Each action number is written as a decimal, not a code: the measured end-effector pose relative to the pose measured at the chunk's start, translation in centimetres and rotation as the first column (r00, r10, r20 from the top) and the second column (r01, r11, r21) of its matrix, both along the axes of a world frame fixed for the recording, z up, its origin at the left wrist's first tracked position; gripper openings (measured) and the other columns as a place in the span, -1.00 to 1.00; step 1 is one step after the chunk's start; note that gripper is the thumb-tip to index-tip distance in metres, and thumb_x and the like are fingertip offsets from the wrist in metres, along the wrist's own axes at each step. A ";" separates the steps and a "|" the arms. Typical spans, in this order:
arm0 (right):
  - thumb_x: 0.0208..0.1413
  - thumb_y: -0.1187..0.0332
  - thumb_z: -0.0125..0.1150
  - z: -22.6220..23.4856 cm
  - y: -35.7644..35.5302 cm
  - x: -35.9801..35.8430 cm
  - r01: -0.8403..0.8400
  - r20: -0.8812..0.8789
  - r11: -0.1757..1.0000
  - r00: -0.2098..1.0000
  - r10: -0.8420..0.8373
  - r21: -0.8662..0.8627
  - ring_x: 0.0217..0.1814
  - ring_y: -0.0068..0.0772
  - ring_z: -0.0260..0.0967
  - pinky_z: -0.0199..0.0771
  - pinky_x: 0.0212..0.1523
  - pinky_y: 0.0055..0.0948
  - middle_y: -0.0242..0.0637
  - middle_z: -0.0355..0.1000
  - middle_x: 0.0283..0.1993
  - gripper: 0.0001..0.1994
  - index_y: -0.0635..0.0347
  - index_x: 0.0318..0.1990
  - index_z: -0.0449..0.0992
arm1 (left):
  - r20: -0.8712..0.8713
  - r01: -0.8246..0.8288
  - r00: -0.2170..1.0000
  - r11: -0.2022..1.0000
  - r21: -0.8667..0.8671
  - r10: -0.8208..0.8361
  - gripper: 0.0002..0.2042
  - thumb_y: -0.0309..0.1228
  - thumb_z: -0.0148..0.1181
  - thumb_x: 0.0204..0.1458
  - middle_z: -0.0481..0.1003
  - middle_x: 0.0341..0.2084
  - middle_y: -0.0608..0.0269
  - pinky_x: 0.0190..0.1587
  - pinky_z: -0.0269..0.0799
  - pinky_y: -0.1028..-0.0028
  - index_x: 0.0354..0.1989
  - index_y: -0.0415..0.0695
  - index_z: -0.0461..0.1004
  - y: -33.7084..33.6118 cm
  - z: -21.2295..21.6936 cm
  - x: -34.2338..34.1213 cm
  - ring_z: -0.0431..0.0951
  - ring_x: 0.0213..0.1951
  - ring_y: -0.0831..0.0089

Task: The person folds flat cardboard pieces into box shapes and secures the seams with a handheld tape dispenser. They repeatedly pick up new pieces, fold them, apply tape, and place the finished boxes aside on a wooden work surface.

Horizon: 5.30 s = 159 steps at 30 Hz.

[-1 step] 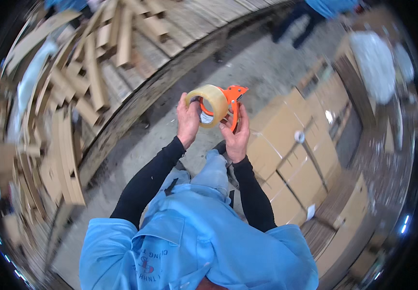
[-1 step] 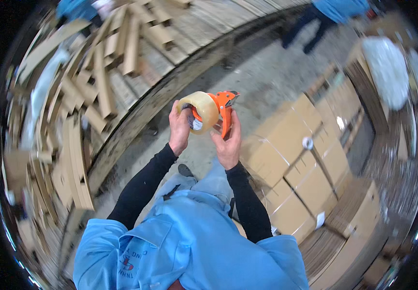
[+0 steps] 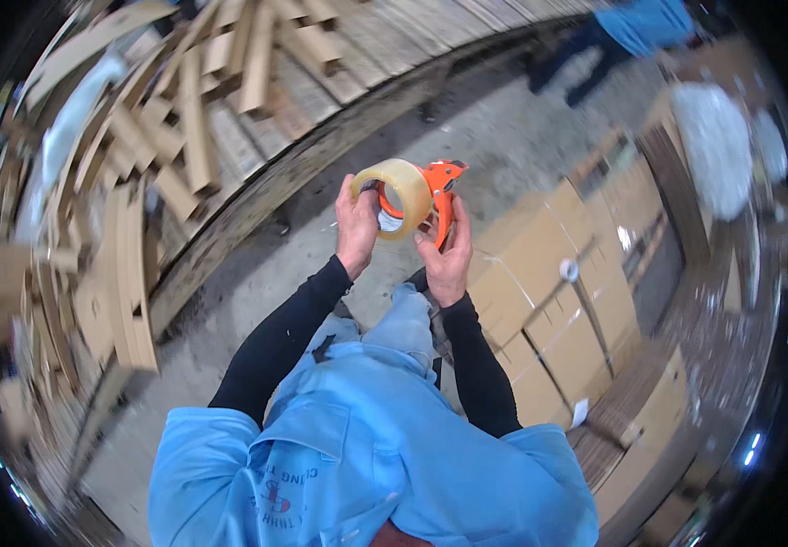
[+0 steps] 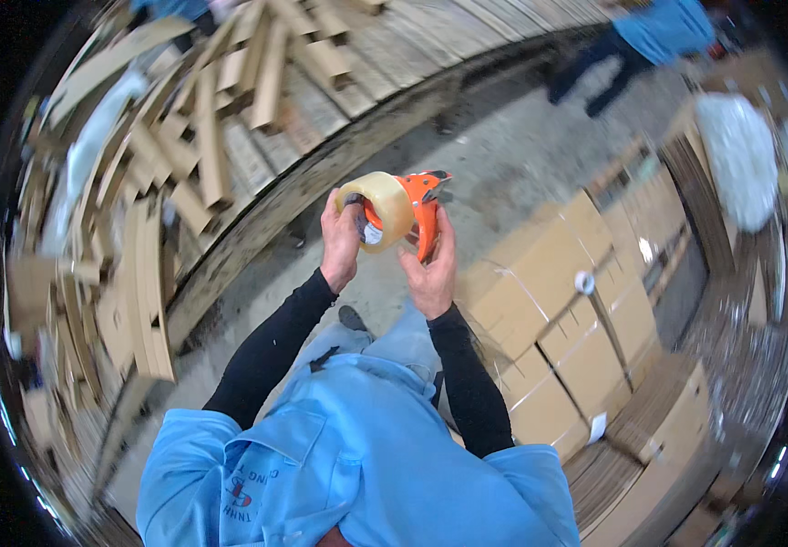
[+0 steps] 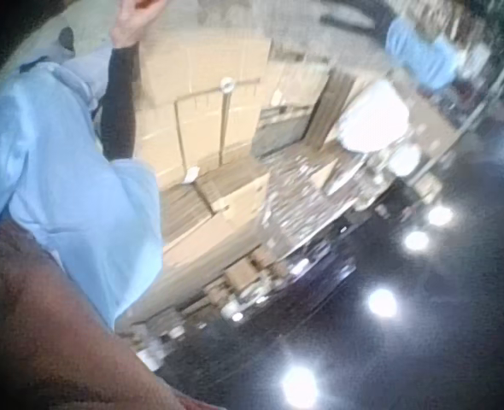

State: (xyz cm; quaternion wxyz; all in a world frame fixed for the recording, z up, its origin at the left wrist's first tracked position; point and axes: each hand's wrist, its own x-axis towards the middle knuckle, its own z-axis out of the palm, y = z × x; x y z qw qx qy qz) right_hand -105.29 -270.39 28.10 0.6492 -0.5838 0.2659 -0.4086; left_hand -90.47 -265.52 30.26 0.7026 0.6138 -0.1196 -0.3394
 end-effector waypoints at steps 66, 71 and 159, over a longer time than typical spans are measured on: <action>0.00 0.24 0.15 5.5 14.9 28.9 -0.425 0.961 -0.868 0.203 0.186 0.258 -0.12 -0.07 0.55 0.61 -0.11 -0.19 0.04 0.47 0.04 -0.35 0.37 0.27 0.28 | 0.911 -0.276 -0.153 0.868 -0.412 0.384 -0.87 -0.53 0.10 0.22 0.41 -0.30 0.22 -0.13 0.34 0.46 -0.14 -0.28 0.53 28.4 25.3 39.8 0.39 -0.22 0.36; 0.00 0.34 0.15 9.9 10.1 26.4 -0.664 0.748 -0.437 0.294 0.595 0.607 0.03 0.02 0.55 0.60 0.07 -0.04 0.12 0.47 0.12 -0.36 0.42 0.28 0.26 | 0.845 -0.246 -0.475 0.959 0.138 -0.243 -0.86 -0.54 0.26 -0.24 0.46 -0.27 0.14 -0.39 0.51 0.31 -0.49 -0.08 0.44 38.9 14.8 36.7 0.54 -0.33 0.21; -0.01 0.47 0.03 7.5 18.6 38.8 -0.733 0.710 -0.165 0.536 0.456 0.660 -0.09 -0.33 0.50 0.53 0.01 -0.32 -0.31 0.51 -0.17 -0.75 0.23 -0.13 0.46 | 0.025 -0.308 0.921 0.763 -0.568 0.390 -0.46 -0.18 0.11 0.22 -0.02 0.49 -0.12 0.36 0.11 0.24 0.40 0.20 0.24 32.3 4.0 17.0 0.07 0.45 -0.01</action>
